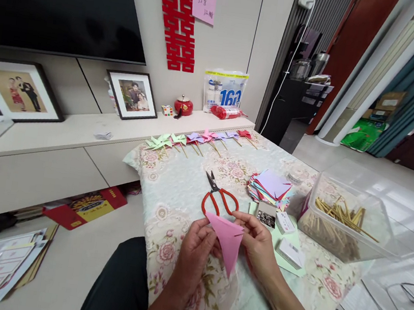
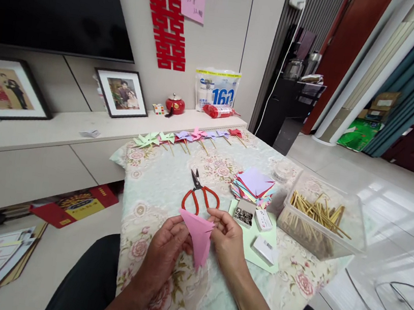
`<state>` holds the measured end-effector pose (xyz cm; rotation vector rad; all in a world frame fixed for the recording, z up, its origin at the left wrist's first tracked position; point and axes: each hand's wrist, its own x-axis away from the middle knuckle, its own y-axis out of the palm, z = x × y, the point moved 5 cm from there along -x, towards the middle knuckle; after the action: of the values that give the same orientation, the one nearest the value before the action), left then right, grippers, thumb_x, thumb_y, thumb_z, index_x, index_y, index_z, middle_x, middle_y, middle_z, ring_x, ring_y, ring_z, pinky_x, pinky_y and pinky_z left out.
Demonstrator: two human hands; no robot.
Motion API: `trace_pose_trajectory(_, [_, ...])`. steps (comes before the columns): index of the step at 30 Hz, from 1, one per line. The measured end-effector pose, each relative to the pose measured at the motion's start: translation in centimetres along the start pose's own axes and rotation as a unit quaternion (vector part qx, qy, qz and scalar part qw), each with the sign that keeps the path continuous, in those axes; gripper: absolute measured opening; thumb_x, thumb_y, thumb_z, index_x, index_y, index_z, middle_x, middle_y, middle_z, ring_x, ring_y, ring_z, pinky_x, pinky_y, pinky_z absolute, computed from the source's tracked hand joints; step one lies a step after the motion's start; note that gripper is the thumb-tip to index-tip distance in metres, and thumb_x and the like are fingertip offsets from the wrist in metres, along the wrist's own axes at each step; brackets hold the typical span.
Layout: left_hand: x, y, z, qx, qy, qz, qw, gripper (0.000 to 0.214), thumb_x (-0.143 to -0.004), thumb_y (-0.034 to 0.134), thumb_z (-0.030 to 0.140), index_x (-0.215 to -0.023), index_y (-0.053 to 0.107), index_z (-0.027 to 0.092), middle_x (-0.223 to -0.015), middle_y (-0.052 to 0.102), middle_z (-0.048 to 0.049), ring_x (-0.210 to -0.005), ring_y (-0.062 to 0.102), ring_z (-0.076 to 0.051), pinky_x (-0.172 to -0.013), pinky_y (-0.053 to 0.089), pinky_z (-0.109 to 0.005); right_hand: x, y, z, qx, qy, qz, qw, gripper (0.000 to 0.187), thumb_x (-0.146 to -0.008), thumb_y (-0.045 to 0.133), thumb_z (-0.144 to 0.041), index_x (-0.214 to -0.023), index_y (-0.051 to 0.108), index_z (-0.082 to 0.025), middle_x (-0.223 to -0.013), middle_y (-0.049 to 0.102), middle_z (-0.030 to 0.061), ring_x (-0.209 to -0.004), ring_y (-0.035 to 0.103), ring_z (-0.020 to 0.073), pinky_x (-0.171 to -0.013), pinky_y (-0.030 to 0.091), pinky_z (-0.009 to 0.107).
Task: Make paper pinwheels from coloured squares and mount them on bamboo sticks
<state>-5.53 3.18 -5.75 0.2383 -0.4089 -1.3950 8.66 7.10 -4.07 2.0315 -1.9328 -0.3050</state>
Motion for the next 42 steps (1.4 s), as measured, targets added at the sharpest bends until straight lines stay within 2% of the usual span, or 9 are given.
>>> trace_pose_trajectory(4, [0.0, 0.1, 0.2, -0.010, 0.002, -0.009, 1.000, 0.041, -0.079, 0.074, 0.034, -0.110, 0.057, 0.014, -0.066, 0.067, 0.0025, -0.054, 0.059, -0.013, -0.054, 0.047, -0.024, 0.0, 0.1, 0.1, 0.013, 0.007, -0.012, 1.000, 0.032, -0.061, 0.082, -0.019, -0.092, 0.076, -0.019, -0.068, 0.065, -0.0024, -0.056, 0.051, 0.0104, -0.054, 0.038, 0.023])
trace_pose_trajectory(8, [-0.1, -0.3, 0.1, -0.009, 0.009, 0.021, 1.000, 0.038, -0.077, 0.074, 0.033, -0.108, 0.059, 0.015, -0.064, 0.064, 0.0053, -0.054, 0.058, -0.012, -0.055, 0.046, -0.022, 0.1, 0.3, 0.2, 0.017, 0.002, -0.035, 0.999, 0.032, -0.062, 0.080, -0.019, -0.094, 0.076, -0.020, -0.068, 0.065, -0.0028, -0.057, 0.052, 0.0100, -0.056, 0.039, 0.023])
trace_pose_trajectory(12, [-0.1, -0.7, 0.0, -0.010, 0.019, 0.051, 0.998, 0.041, -0.078, 0.073, 0.035, -0.111, 0.057, 0.016, -0.071, 0.069, 0.0022, -0.062, 0.062, -0.014, -0.061, 0.049, -0.024, 0.3, 0.4, 0.1, 0.036, -0.008, -0.046, 0.998, 0.036, -0.063, 0.078, -0.018, -0.100, 0.076, -0.022, -0.076, 0.068, -0.0018, -0.064, 0.056, 0.0120, -0.062, 0.043, 0.025])
trace_pose_trajectory(17, [0.0, -0.8, 0.5, -0.037, 0.027, 0.072, 0.996, 0.042, -0.078, 0.071, 0.033, -0.113, 0.056, 0.015, -0.072, 0.070, 0.0008, -0.059, 0.062, -0.014, -0.057, 0.048, -0.024, 0.6, 0.7, -0.3, 0.064, -0.009, -0.048, 0.997, 0.043, -0.061, 0.076, -0.014, -0.103, 0.075, -0.024, -0.080, 0.070, -0.0018, -0.067, 0.058, 0.0138, -0.061, 0.044, 0.026])
trace_pose_trajectory(27, [0.1, -0.3, 0.4, -0.064, 0.030, 0.024, 0.997, 0.040, -0.079, 0.070, 0.032, -0.112, 0.054, 0.016, -0.066, 0.066, 0.0034, -0.054, 0.057, -0.013, -0.054, 0.047, -0.024, 0.5, 0.5, 0.0, 0.102, 0.010, -0.064, 0.993, 0.042, -0.066, 0.079, -0.025, -0.107, 0.072, -0.020, -0.079, 0.068, -0.0004, -0.064, 0.058, 0.0141, -0.060, 0.043, 0.026])
trace_pose_trajectory(31, [0.3, -0.2, 0.3, -0.054, 0.037, 0.017, 0.998, 0.043, -0.079, 0.072, 0.033, -0.114, 0.053, 0.017, -0.083, 0.072, -0.0026, -0.060, 0.062, -0.014, -0.056, 0.050, -0.026, 0.5, 0.4, 0.0, 0.157, 0.000, -0.065, 0.985, 0.045, -0.067, 0.078, -0.029, -0.110, 0.070, -0.019, -0.075, 0.065, -0.0010, -0.061, 0.055, 0.0145, -0.057, 0.042, 0.027])
trace_pose_trajectory(36, [0.8, -0.2, 0.2, -0.066, 0.081, -0.031, 0.994, 0.045, -0.088, 0.065, 0.040, -0.126, 0.054, 0.018, -0.112, 0.070, -0.0124, -0.091, 0.068, -0.022, -0.077, 0.053, -0.034, 0.6, -0.3, -1.0, 0.229, -0.088, 0.003, 0.969, 0.045, -0.074, 0.072, -0.035, -0.116, 0.069, -0.018, -0.076, 0.061, -0.0003, -0.065, 0.054, 0.0164, -0.061, 0.042, 0.029])
trace_pose_trajectory(39, [1.1, 0.4, -0.2, -0.101, 0.127, -0.095, 0.982, 0.073, -0.078, 0.077, 0.037, -0.141, 0.044, 0.020, -0.130, 0.063, -0.0175, -0.105, 0.066, -0.028, -0.082, 0.050, -0.037, 0.9, -0.6, -1.1, 0.256, -0.134, 0.034, 0.957, 0.045, -0.077, 0.070, -0.035, -0.119, 0.069, -0.018, -0.082, 0.063, 0.0022, -0.073, 0.058, 0.0191, -0.066, 0.044, 0.031])
trace_pose_trajectory(42, [1.3, 1.1, -0.9, -0.132, 0.144, -0.124, 0.973, 0.099, -0.067, 0.086, 0.022, -0.150, 0.032, 0.022, -0.141, 0.057, -0.0191, -0.119, 0.060, -0.033, -0.091, 0.048, -0.039, 1.1, -0.3, -0.8, 0.233, -0.139, 0.022, 0.962, 0.043, -0.079, 0.069, -0.035, -0.118, 0.069, -0.019, -0.082, 0.064, 0.0022, -0.075, 0.060, 0.0195, -0.069, 0.047, 0.032])
